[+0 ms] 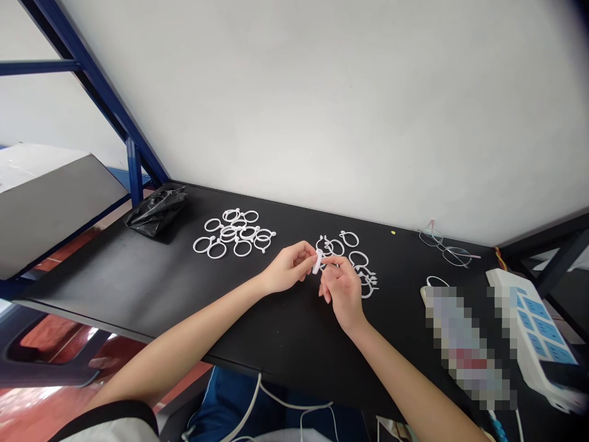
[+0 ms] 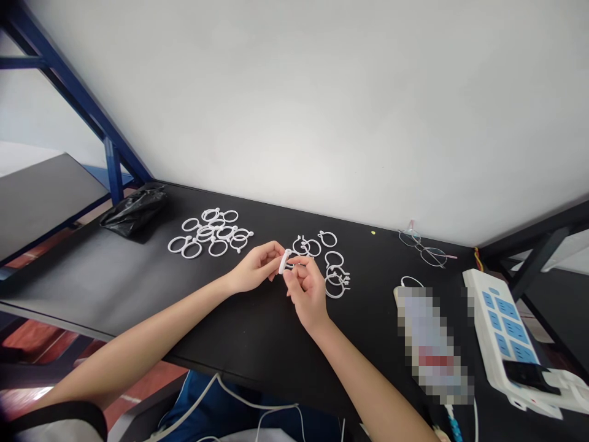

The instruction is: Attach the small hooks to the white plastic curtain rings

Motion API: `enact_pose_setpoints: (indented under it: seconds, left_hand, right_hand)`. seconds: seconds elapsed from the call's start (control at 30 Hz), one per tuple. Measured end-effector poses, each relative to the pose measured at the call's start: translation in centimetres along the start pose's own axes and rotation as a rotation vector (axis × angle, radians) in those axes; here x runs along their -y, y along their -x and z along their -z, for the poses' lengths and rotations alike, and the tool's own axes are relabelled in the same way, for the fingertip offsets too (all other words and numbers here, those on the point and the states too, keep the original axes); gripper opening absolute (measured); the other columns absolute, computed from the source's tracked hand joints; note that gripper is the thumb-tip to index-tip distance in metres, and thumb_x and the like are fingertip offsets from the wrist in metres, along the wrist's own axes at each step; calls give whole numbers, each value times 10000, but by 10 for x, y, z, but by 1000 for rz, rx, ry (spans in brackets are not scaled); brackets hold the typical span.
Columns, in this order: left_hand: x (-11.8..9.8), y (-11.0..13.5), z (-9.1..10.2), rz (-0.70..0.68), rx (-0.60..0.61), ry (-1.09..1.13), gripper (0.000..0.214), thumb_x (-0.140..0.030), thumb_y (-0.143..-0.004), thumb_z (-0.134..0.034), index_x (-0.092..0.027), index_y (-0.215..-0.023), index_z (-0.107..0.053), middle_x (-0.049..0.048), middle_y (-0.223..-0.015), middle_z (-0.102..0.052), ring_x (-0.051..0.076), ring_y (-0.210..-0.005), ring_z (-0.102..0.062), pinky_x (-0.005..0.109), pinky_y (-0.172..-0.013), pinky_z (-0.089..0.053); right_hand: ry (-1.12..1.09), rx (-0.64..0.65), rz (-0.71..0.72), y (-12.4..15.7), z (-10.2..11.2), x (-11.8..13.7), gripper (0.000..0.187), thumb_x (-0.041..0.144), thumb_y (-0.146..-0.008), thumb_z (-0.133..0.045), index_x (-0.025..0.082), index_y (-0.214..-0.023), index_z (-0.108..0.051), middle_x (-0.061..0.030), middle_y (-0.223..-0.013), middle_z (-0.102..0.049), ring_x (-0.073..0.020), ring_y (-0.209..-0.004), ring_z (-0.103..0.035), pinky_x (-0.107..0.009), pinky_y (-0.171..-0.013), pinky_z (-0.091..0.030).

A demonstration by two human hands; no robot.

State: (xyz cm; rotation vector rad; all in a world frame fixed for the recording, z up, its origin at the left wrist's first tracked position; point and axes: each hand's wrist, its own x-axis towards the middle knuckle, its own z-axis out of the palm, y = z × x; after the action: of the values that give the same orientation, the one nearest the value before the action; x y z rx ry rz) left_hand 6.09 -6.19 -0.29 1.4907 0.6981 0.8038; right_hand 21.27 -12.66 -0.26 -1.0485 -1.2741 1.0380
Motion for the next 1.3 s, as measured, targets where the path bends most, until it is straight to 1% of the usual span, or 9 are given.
enact_pose_setpoints:
  seconds: [0.1,0.2,0.5,0.67,0.73,0.9,1.07,1.17,1.3]
  left_hand:
    - [1,0,1,-6,-15,-26,265,-425,-920,-525,-160,-916,-529,-21,-692,-540,66,-530,-494,188,-504,-424]
    - [1,-2,2,-14,-29,-50,245,-406,-927,-515,-161,-914,-521,-28,-677,-534,62,-514,-489,182,-499,-405]
    - [6,-4,1,-27,-55,-46,264,-422,-913,-541,-159,-936,-541,-22,-688,-544,66,-514,-494,183,-486,-419]
    - [1,-3,1,-61,-76,41,236,-398,-893,-575,-171,-922,-518,-38,-679,-528,62,-519,-483,177,-484,-417]
    - [-3,-2,1,-63,-52,88,229,-384,-883,-583,-164,-874,-520,-44,-642,-515,64,-509,-470,186,-490,-426]
    - [-11,0,2,-34,70,170,281,-407,-913,-525,-143,-829,-570,-52,-534,-490,76,-479,-465,226,-539,-459]
    - [-12,0,3,-15,53,169,276,-395,-807,-698,-135,-792,-610,-42,-553,-536,59,-463,-454,195,-473,-400]
    - [-12,0,4,10,53,179,277,-401,-800,-706,-135,-778,-635,-40,-542,-533,63,-464,-459,206,-492,-416]
    - [-12,0,5,16,55,186,282,-419,-836,-664,-137,-829,-651,-37,-546,-534,71,-473,-475,215,-520,-431]
  right_hand:
    - [62,-8,-1,1,0,-1,155,340,-869,-651,205,-908,-588,79,-548,-489,-72,-431,-455,-217,-455,-422]
    - [114,-10,1,1,-2,-1,135,324,-876,-644,197,-846,-608,63,-554,-510,-75,-436,-471,-212,-435,-402]
    - [206,-19,52,1,-4,-1,100,297,-889,-609,202,-874,-580,75,-533,-483,-89,-438,-489,-220,-449,-394]
    - [232,-3,85,2,-5,-3,83,285,-903,-582,206,-885,-563,80,-534,-465,-91,-435,-483,-222,-454,-389]
    - [238,-5,87,2,-5,-3,79,281,-903,-580,207,-887,-557,81,-533,-462,-91,-433,-480,-222,-450,-383]
    - [266,9,113,1,-3,-3,61,265,-908,-569,207,-900,-553,75,-547,-482,-89,-438,-469,-223,-450,-380]
    - [362,45,219,2,-2,-9,44,223,-912,-555,206,-873,-565,73,-558,-454,-82,-458,-430,-229,-484,-380]
    - [388,23,221,2,-2,-9,31,224,-915,-554,208,-902,-578,74,-557,-443,-86,-457,-419,-233,-487,-380]
    - [388,-47,171,2,-2,-6,60,256,-919,-556,211,-951,-579,71,-555,-471,-101,-464,-463,-244,-501,-417]
